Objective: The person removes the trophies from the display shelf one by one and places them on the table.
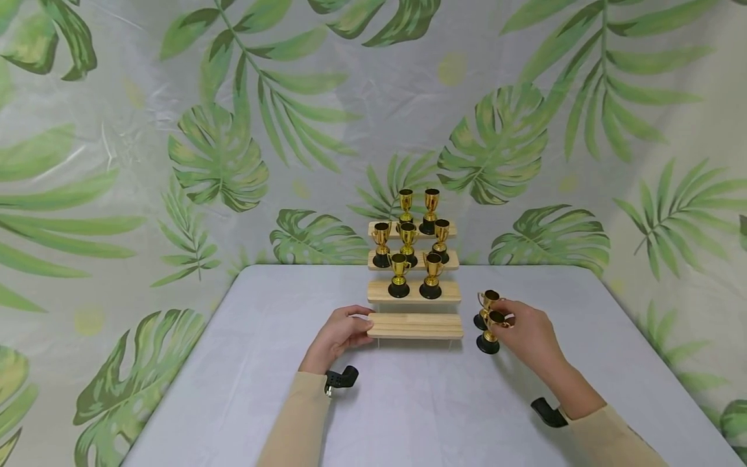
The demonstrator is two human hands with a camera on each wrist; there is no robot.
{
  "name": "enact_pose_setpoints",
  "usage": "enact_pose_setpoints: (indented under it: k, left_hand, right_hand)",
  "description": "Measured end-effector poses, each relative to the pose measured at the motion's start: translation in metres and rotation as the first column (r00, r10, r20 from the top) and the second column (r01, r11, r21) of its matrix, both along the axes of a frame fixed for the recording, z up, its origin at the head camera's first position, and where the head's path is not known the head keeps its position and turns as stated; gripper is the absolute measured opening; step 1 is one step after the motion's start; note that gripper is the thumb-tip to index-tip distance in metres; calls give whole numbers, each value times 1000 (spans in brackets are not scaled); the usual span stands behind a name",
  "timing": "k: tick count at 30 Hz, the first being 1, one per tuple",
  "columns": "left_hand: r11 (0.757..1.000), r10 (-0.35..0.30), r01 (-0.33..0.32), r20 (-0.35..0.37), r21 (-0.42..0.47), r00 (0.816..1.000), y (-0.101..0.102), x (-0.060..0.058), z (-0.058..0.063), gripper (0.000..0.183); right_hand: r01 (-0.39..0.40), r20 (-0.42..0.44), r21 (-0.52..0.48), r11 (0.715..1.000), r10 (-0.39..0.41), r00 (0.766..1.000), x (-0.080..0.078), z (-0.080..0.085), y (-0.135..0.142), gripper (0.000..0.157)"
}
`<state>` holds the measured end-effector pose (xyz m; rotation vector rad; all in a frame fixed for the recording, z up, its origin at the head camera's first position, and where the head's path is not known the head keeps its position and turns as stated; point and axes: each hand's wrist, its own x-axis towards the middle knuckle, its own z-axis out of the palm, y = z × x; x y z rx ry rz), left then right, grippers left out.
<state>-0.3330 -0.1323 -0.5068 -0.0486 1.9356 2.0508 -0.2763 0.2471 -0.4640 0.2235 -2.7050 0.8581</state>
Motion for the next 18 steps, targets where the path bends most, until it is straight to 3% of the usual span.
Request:
enact_pose_setpoints:
  k: [9,18]
  left_hand:
    - [1000,-7,7,-1,0,1000,-3,0,0,41]
    - [1000,-4,4,0,12,1000,0,0,1,38]
  right_hand:
    - [-4,7,17,1000,3,1000,1,1,0,42]
    - [-17,-27,36,999,18,999,5,13,1,43]
